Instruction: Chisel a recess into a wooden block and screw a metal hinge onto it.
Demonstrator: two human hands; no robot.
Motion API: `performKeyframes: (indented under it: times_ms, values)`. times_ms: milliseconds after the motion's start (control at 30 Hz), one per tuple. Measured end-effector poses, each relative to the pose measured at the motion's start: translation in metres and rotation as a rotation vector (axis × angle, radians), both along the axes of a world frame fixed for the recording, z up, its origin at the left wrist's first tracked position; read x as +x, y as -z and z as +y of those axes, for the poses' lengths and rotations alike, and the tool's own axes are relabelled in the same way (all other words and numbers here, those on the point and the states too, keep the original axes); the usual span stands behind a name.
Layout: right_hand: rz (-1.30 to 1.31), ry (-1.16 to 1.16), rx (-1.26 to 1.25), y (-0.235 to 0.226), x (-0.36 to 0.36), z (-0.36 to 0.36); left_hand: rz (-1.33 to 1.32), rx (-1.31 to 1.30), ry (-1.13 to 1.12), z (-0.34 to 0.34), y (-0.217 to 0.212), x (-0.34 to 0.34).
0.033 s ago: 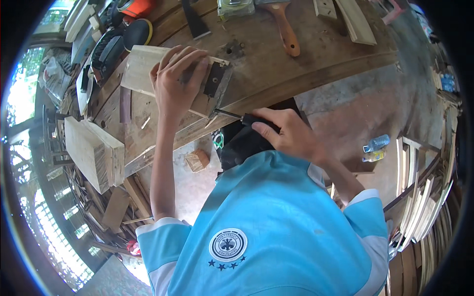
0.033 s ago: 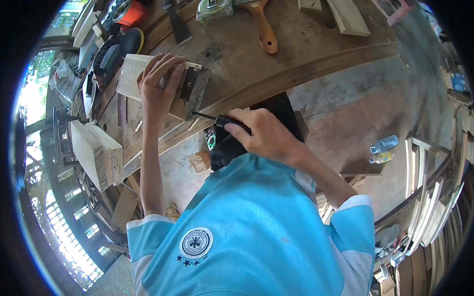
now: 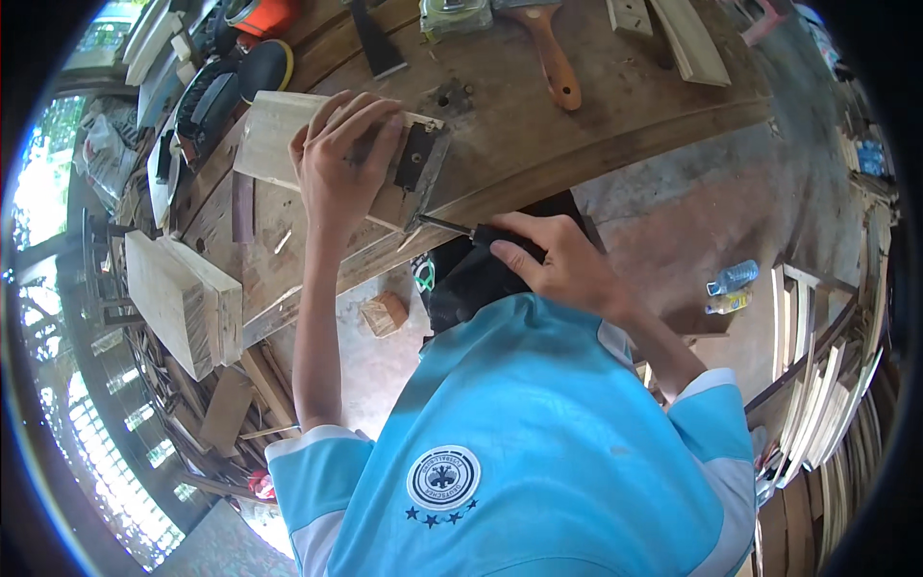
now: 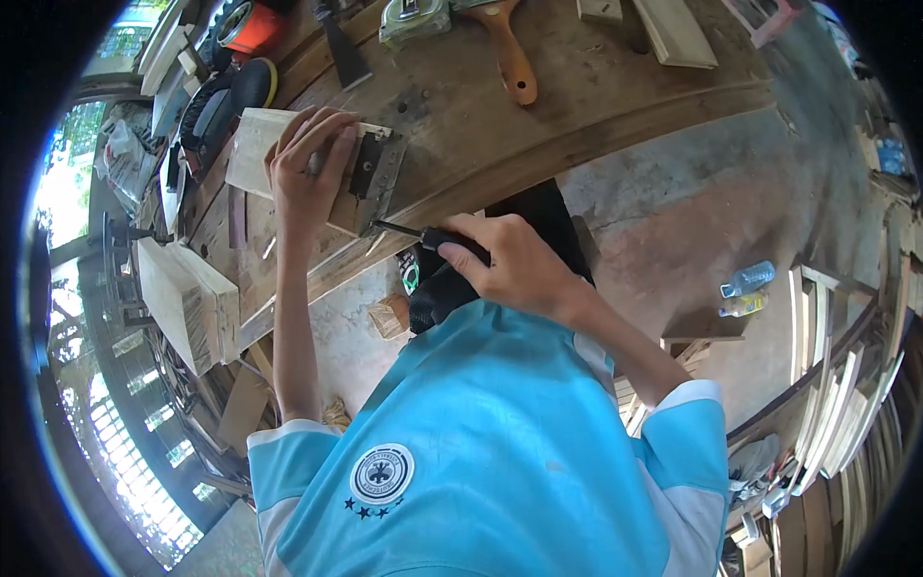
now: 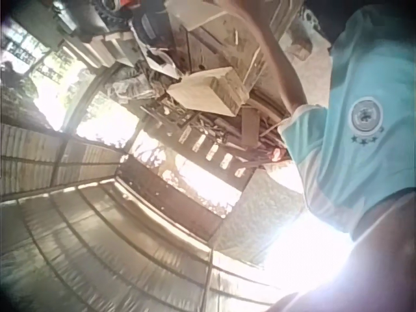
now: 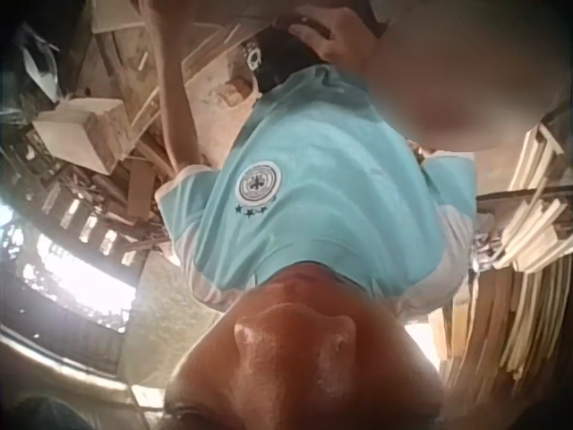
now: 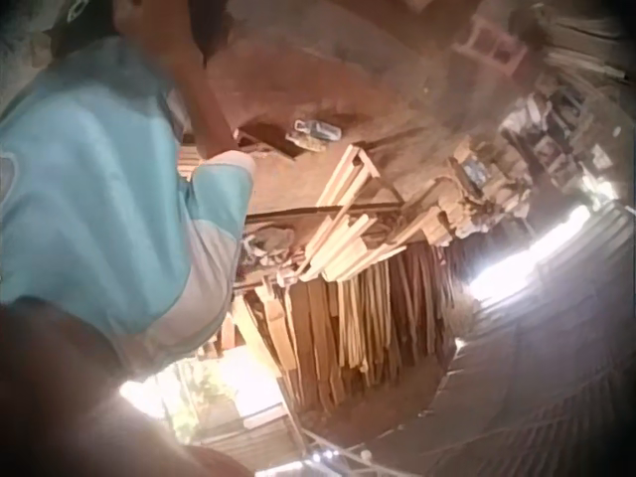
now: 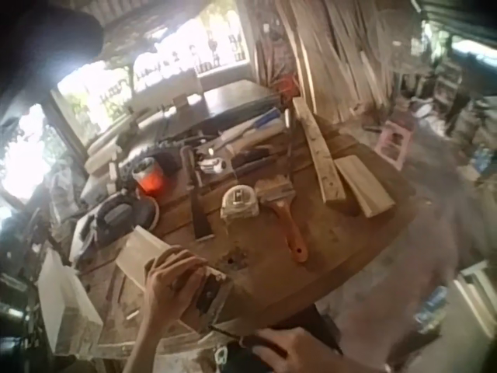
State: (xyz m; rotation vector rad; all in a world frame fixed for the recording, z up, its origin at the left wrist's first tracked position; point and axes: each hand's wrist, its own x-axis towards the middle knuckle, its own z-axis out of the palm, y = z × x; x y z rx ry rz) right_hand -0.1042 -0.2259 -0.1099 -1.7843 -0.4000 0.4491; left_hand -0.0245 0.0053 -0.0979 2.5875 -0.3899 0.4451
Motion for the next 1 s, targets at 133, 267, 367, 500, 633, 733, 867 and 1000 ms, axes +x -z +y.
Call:
performKeyframes:
  times_ms: [133, 267, 367, 500, 633, 733, 867, 1000]
  values:
    - [-0.002, 0.009, 0.03, 0.013, -0.005, -0.014, -0.024, 0.039, -0.024, 0.0, -0.002, 0.001]
    - [-0.029, 0.196, -0.061, 0.029, -0.015, -0.039, 0.061, -0.177, -0.003, 0.017, -0.012, 0.027]
    - [0.019, 0.293, -0.047, 0.036, -0.022, -0.047, -0.238, -0.198, 0.028, 0.081, -0.03, 0.1]
    - [0.099, 0.375, 0.011, 0.037, -0.018, -0.049, -0.174, -0.054, -0.29, 0.154, -0.04, 0.21]
    - [0.106, 0.321, -0.07, 0.032, -0.009, -0.049, 0.051, -0.03, -0.425, 0.185, -0.031, 0.26]
    - [0.1, 0.334, -0.088, 0.03, -0.007, -0.053, 0.136, 0.131, -0.52, 0.145, -0.047, 0.257]
    - [0.123, 0.305, -0.077, 0.028, -0.004, -0.054, 0.135, 0.087, -0.526, 0.15, -0.042, 0.268]
    - [0.157, 0.262, -0.097, 0.024, 0.0, -0.056, 0.192, 0.014, -0.492, 0.157, -0.044, 0.275]
